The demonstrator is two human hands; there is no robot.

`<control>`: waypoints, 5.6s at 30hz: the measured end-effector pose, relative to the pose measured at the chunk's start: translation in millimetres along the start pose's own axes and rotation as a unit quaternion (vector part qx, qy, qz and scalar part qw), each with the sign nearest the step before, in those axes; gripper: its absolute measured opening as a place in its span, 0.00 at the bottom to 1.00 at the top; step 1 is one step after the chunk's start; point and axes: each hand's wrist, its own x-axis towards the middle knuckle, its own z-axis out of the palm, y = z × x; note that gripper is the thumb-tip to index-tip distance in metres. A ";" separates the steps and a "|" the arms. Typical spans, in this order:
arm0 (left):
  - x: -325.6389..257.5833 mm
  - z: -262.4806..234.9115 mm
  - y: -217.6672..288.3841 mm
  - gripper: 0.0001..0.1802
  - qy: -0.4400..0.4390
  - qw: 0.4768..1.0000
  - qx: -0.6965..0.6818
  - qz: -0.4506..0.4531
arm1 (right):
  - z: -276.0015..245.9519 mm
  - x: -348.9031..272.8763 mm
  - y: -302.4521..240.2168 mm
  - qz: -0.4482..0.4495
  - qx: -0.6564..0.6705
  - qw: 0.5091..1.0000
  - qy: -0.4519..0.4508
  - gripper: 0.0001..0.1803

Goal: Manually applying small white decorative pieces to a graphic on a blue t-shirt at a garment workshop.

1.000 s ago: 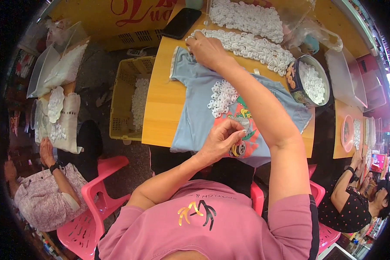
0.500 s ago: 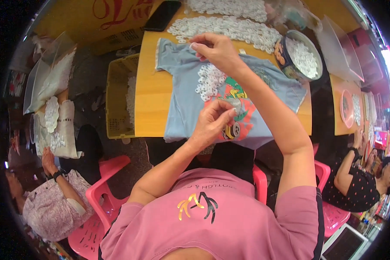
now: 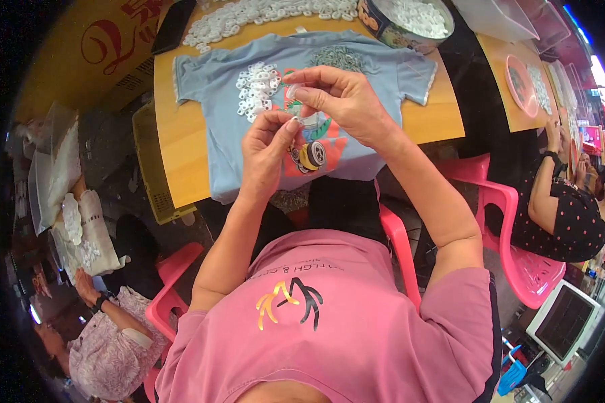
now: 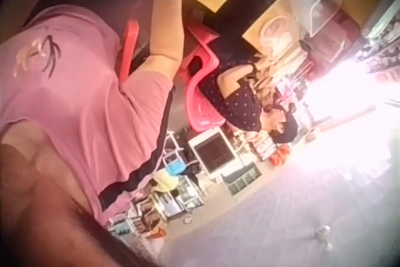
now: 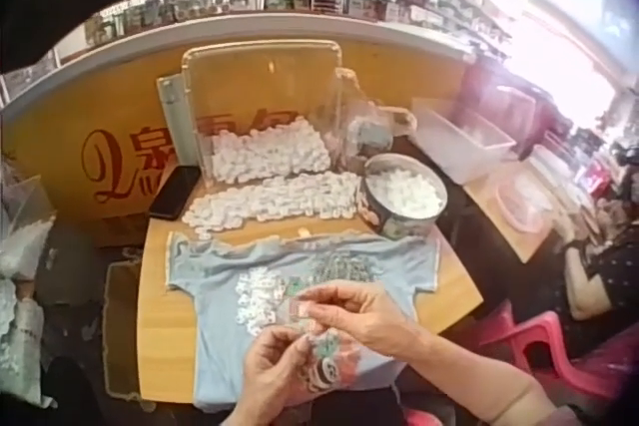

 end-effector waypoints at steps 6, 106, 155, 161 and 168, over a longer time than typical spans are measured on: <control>-1.2 1.4 0.5 0.08 0.015 1.000 0.002 -0.012 | -17.6 -12.6 5.5 -0.024 -0.044 0.999 -0.007 0.17; -23.6 -59.4 73.8 0.13 0.012 0.976 0.143 0.161 | 65.5 -40.7 5.5 -0.020 0.074 0.997 -0.023 0.34; -16.8 -31.4 25.4 0.11 -0.043 0.870 0.427 0.242 | 37.7 30.3 50.3 -0.254 -0.503 0.823 0.073 0.07; -19.8 -29.8 29.9 0.07 -0.010 0.928 0.344 0.146 | 28.6 16.2 37.0 -0.072 -0.148 0.984 0.068 0.09; -12.5 -14.4 35.5 0.07 0.036 0.996 0.055 -0.056 | 29.0 -15.6 18.5 0.048 0.076 0.996 0.001 0.10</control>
